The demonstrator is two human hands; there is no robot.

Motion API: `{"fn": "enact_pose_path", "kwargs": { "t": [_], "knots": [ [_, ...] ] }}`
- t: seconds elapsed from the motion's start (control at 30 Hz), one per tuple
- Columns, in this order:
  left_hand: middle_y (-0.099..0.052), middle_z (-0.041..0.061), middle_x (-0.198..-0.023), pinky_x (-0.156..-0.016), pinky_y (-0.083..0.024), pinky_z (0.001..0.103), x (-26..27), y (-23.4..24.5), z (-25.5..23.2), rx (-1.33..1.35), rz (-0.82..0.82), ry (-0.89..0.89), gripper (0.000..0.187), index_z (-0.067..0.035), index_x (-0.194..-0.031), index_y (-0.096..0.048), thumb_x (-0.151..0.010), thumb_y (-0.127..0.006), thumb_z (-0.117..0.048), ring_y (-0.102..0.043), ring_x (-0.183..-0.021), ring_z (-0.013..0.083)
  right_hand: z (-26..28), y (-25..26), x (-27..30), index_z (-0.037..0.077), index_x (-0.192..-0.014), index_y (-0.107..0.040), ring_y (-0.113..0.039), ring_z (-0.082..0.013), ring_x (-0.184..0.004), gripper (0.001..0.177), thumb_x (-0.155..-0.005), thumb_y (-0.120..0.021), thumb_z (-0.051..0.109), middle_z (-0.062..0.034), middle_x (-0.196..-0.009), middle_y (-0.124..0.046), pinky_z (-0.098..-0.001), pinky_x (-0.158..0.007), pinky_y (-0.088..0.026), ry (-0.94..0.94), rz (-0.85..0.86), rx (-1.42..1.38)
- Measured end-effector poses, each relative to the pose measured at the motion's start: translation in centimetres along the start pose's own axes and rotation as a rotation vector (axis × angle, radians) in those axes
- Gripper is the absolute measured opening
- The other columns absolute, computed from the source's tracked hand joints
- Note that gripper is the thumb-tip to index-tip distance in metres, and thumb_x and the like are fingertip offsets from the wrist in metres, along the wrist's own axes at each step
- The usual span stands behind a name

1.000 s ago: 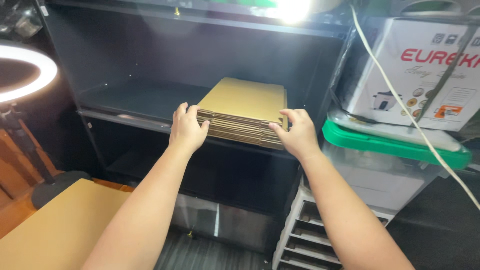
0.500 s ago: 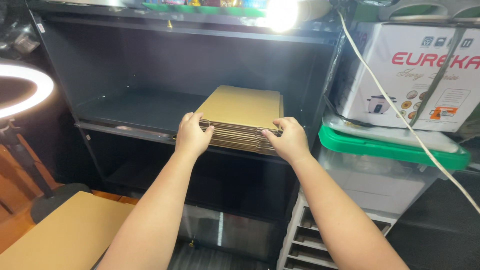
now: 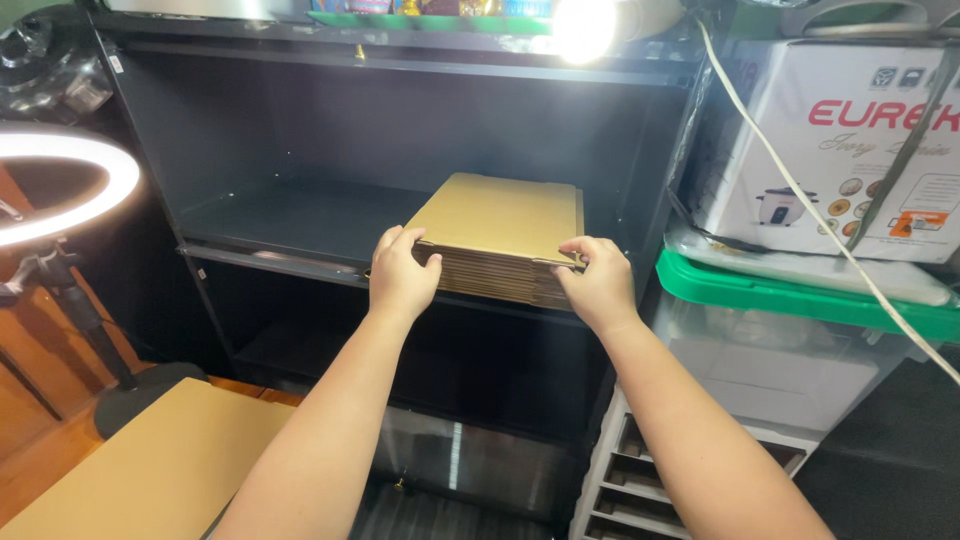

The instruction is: The person repeatedly picks up flat cardboard sheets from a black shelf and places them onto a stack on a wooden stool. The person handles the cardboard by hand, moving it between the shelf and the stool in a repetitive manner.

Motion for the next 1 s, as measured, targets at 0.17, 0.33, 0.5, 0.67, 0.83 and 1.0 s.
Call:
{"fn": "enact_pose_path", "kwargs": {
  "t": [0.17, 0.33, 0.5, 0.67, 0.83, 1.0],
  "knots": [
    [-0.054, 0.018, -0.146, -0.114, -0.047, 0.045, 1.1, 1.1, 0.7, 0.014, -0.020, -0.007, 0.046, -0.012, -0.133, -0.069, -0.089, -0.075, -0.025, -0.052, -0.141, 0.0377, 1.4, 1.4, 1.3, 0.024, -0.105, -0.079, -0.070, -0.0235, -0.103, 0.033, -0.078, -0.075, 0.004, -0.0032, -0.104, -0.068, -0.0308, -0.085, -0.063, 0.052, 0.018, -0.025],
    [-0.054, 0.016, -0.146, -0.112, -0.050, 0.043, 2.2, 2.2, 0.9, 0.048, -0.009, 0.027, 0.043, -0.013, -0.133, -0.069, -0.091, -0.073, -0.023, -0.053, -0.140, 0.0359, 1.6, 1.9, 2.8, 0.026, -0.102, -0.080, -0.066, -0.0229, -0.106, 0.033, -0.081, -0.073, 0.002, 0.0008, -0.102, -0.065, -0.0341, -0.091, -0.059, 0.140, -0.005, 0.031],
    [-0.060, 0.009, -0.132, -0.107, -0.054, 0.039, 3.1, 3.1, 1.2, 0.054, -0.079, -0.024, 0.034, -0.011, -0.123, -0.072, -0.091, -0.074, -0.020, -0.059, -0.133, 0.0306, 2.5, 3.1, 4.6, 0.026, -0.099, -0.079, -0.064, -0.0214, -0.101, 0.033, -0.077, -0.074, 0.002, 0.0034, -0.097, -0.064, -0.0350, -0.094, -0.056, 0.266, -0.094, 0.021],
    [-0.061, 0.010, -0.128, -0.108, -0.053, 0.041, 5.0, 4.7, 0.4, 0.137, -0.113, -0.039, 0.033, -0.009, -0.124, -0.070, -0.092, -0.073, -0.017, -0.061, -0.130, 0.0318, 4.9, 4.9, 6.7, 0.022, -0.093, -0.077, -0.062, -0.0253, -0.110, 0.026, -0.074, -0.081, 0.003, 0.0009, -0.102, -0.064, -0.0382, -0.101, -0.050, 0.464, -0.256, -0.050],
    [-0.050, 0.030, -0.142, -0.119, -0.042, 0.049, 7.9, 6.3, -1.6, 0.379, -0.130, 0.098, 0.066, 0.004, -0.151, -0.038, -0.096, -0.069, -0.016, -0.051, -0.140, 0.0422, 6.9, 4.6, 8.1, 0.016, -0.093, -0.077, -0.064, -0.0298, -0.113, 0.022, -0.077, -0.086, 0.003, -0.0036, -0.102, -0.070, -0.0411, -0.104, -0.049, 0.613, -0.317, -0.189],
    [-0.053, 0.034, -0.139, -0.115, -0.047, 0.052, 9.3, 5.0, -2.0, 0.819, -0.091, 0.275, 0.076, 0.003, -0.159, -0.011, -0.101, -0.059, -0.011, -0.056, -0.136, 0.0421, 10.0, 2.4, 9.9, 0.027, -0.091, -0.078, -0.065, -0.0214, -0.100, 0.027, -0.071, -0.082, 0.009, 0.0056, -0.094, -0.067, -0.0417, -0.110, -0.040, 0.805, -0.400, -0.087]
  ]
}}
Point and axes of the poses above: each hand's wrist, its own x-axis away from the middle knuckle, its own y-axis out of the back of the hand, z = x × y, the point moved 5 cm from there along -x, towards the middle knuckle
